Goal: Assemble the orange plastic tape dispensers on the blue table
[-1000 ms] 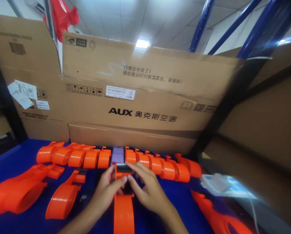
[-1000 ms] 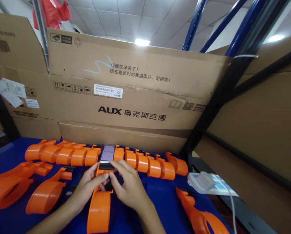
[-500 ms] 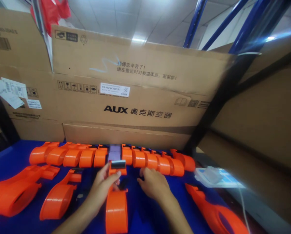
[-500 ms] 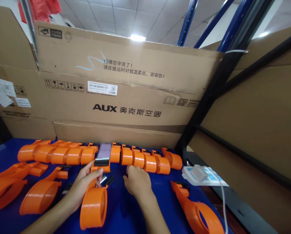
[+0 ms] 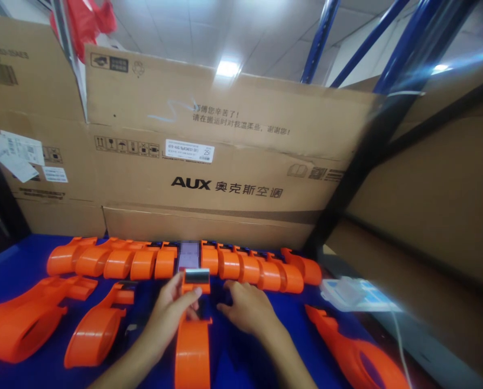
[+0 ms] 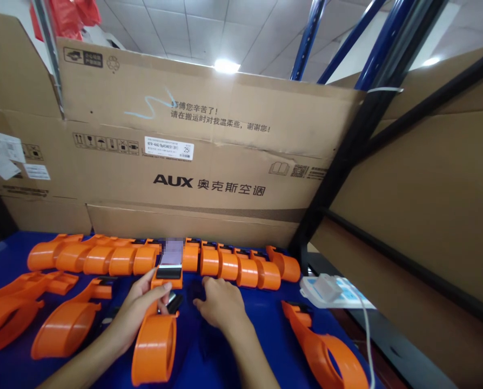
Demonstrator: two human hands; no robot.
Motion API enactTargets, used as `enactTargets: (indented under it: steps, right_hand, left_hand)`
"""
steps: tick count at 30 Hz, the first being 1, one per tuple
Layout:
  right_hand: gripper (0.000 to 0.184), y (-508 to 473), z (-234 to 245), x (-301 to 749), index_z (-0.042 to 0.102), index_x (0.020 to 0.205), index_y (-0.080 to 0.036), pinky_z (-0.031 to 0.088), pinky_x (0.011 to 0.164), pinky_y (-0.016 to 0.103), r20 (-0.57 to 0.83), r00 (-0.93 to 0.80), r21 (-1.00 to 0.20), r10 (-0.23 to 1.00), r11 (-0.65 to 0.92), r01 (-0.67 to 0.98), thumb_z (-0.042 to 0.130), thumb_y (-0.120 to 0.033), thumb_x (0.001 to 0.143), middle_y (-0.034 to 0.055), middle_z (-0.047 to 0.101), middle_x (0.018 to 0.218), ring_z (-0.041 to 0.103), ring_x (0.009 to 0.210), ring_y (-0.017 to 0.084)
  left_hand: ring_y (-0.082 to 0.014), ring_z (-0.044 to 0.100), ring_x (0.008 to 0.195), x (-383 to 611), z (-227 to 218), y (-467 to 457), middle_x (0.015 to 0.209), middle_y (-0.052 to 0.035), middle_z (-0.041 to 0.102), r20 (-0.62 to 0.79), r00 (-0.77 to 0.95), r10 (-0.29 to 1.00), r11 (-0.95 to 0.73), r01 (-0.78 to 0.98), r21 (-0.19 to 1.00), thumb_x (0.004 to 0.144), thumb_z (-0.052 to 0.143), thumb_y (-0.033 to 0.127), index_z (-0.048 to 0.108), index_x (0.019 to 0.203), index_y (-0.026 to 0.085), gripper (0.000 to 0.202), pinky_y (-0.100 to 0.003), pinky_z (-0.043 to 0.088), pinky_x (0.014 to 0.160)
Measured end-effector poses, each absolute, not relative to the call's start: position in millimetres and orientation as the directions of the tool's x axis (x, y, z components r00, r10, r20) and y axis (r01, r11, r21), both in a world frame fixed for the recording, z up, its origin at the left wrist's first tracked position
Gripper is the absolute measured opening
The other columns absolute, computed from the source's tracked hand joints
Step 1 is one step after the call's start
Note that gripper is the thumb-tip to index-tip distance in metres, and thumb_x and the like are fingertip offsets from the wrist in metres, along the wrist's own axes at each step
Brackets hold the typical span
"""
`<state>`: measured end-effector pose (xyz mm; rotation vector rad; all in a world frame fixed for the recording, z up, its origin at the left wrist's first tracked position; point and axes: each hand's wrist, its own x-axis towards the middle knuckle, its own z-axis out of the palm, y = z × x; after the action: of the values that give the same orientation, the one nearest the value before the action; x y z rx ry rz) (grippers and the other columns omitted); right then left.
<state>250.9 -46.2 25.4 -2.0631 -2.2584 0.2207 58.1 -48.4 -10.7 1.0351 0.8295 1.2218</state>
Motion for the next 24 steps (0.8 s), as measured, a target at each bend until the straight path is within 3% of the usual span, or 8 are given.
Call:
enactTargets:
  steps: [8,15,19,21,24]
  right_hand:
    - [0.025,-50,28,243,0.069,0.103,-0.021,0.044,0.075,0.034,-0.067,-0.101,-0.142,0.993,0.091,0.986,0.066,-0.035,0.082,0.0119,0.074,0.102,0.069,0.096,0.030]
    - [0.024,-54,35,246,0.067,0.102,-0.023,0.039,0.065,0.028,-0.019,-0.163,-0.200,0.986,0.156,0.967,0.066,-0.029,0.079,0.0069,0.074,0.094,0.069,0.086,0.025]
    - [0.019,-46,32,250,0.069,0.099,-0.021,0.037,0.059,0.024,0.105,-0.153,-0.410,0.983,0.183,0.893,0.061,-0.025,0.083,0.0024,0.071,0.076,0.064,0.069,0.019]
    - [0.017,-41,30,251,0.070,0.091,-0.019,0.038,0.056,0.023,0.216,-0.127,-0.572,0.968,0.231,0.787,0.056,-0.028,0.088,0.0018,0.067,0.069,0.059,0.063,0.017]
    - [0.029,-37,29,249,0.071,0.085,-0.016,0.041,0.055,0.024,0.365,-0.113,-0.742,0.924,0.363,0.563,0.055,-0.039,0.093,0.0024,0.065,0.068,0.057,0.061,0.017]
  left_hand:
    - [-0.0101,0.054,0.054,58,-8,-50,0.068,0.0030,0.059,0.028,0.175,0.984,0.034,-0.343,0.939,0.079,0.077,0.035,0.062,0.102,0.017,0.033,-0.019,0.047,0.049]
    - [-0.0114,0.056,0.056,58,-6,-50,0.068,0.0017,0.060,0.040,0.158,0.987,0.016,-0.338,0.941,0.077,0.078,0.037,0.064,0.103,0.016,0.036,-0.020,0.049,0.051]
    - [-0.0119,0.057,0.057,57,-7,-49,0.067,0.0014,0.061,0.043,0.154,0.987,0.009,-0.324,0.946,0.078,0.077,0.037,0.064,0.106,0.017,0.036,-0.021,0.049,0.051]
    - [-0.0117,0.057,0.056,58,-8,-48,0.067,0.0016,0.061,0.025,0.146,0.989,0.024,-0.321,0.947,0.078,0.077,0.037,0.063,0.107,0.017,0.037,-0.021,0.048,0.051]
    - [-0.0116,0.056,0.055,58,-9,-48,0.065,0.0023,0.061,0.006,0.138,0.990,0.039,-0.328,0.944,0.078,0.077,0.038,0.062,0.107,0.018,0.038,-0.020,0.048,0.051]
